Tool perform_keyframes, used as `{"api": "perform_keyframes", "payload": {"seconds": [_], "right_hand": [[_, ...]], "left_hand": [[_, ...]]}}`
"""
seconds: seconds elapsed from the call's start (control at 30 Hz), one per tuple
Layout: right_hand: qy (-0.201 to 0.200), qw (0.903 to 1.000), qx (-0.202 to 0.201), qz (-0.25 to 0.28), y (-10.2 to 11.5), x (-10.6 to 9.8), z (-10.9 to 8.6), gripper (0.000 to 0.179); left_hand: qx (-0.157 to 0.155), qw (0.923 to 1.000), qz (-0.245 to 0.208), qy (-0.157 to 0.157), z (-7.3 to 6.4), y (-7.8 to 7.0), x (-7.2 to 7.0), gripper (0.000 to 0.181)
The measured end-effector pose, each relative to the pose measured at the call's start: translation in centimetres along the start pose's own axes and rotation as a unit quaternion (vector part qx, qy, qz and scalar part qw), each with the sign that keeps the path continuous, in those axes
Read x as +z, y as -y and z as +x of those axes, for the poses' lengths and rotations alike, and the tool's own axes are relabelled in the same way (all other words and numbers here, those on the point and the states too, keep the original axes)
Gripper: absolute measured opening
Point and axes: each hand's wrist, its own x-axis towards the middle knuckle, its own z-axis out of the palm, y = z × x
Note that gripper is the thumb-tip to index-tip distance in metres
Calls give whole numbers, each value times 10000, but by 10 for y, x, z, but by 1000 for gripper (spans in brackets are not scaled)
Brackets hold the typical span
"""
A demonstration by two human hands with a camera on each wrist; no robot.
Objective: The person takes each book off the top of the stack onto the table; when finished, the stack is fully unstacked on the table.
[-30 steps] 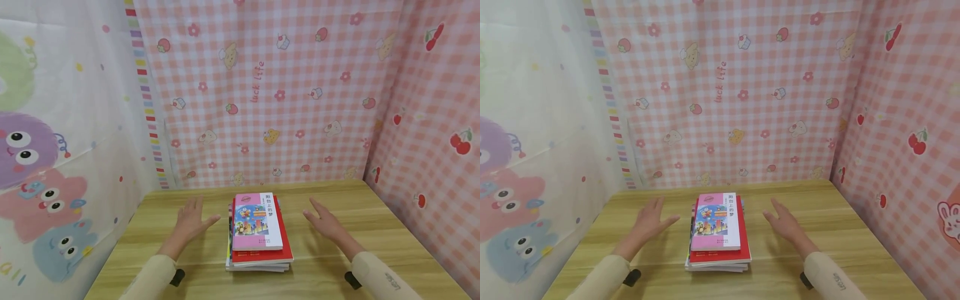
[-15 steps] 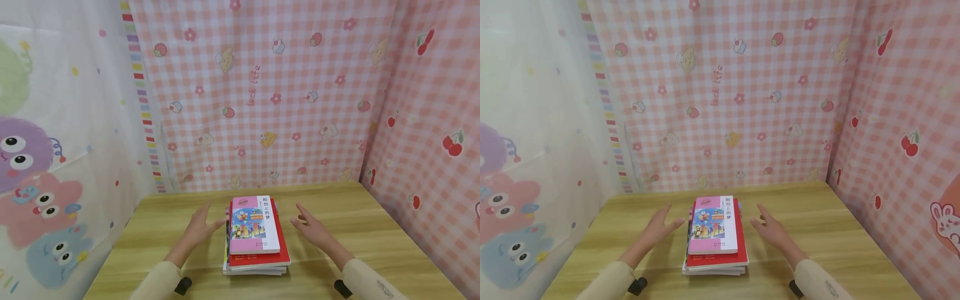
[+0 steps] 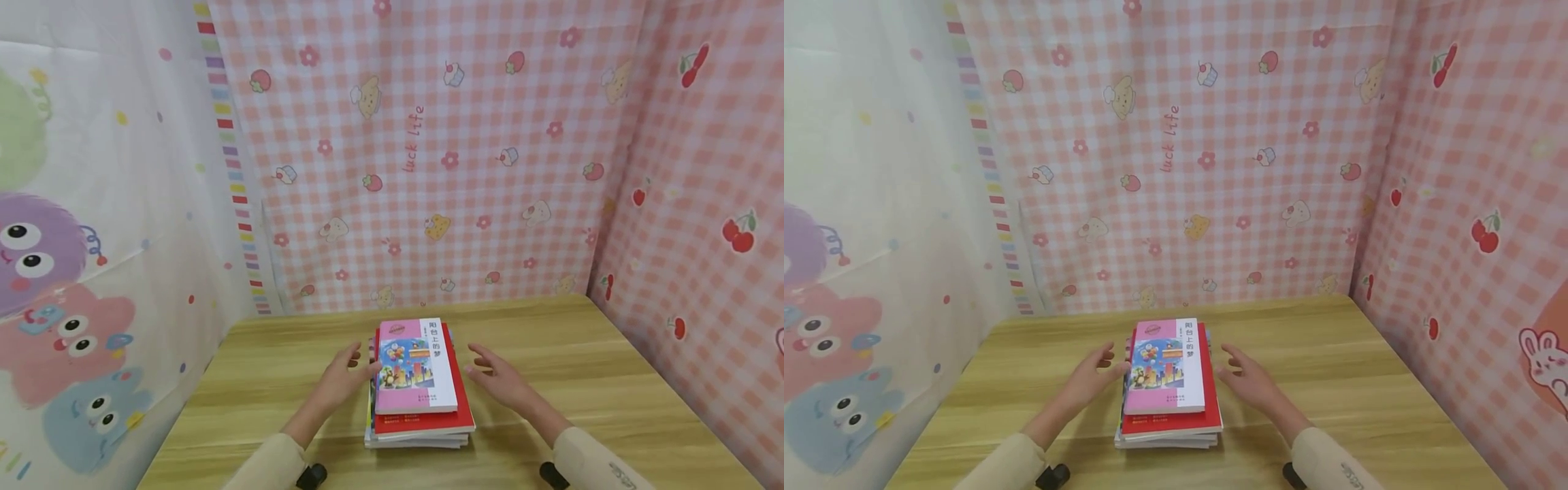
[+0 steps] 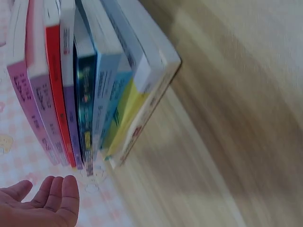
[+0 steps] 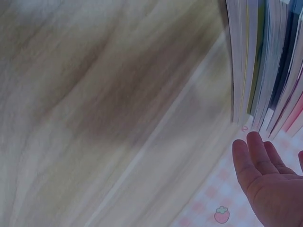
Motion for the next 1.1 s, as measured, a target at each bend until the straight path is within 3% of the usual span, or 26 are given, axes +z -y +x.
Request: {"api": "perform_keyframes", "payload": {"seconds": [0.27, 0.73, 0.93, 1.1], "right_hand": [[116, 9998, 65, 118, 0, 7, -1, 63], [421, 9983, 73, 391, -7, 19, -9, 57], [388, 9986, 115, 351, -8, 23, -9, 57], [379, 9986, 92, 355, -8, 24, -10, 57]], "left_hand": [[-235, 9993, -275, 30, -3, -1, 9, 82], [-38, 9974, -658, 305, -16, 10, 22, 82], [97, 9970, -640, 426, -19, 11, 26, 74], [148, 9968, -620, 474, -19, 14, 29, 78]]}}
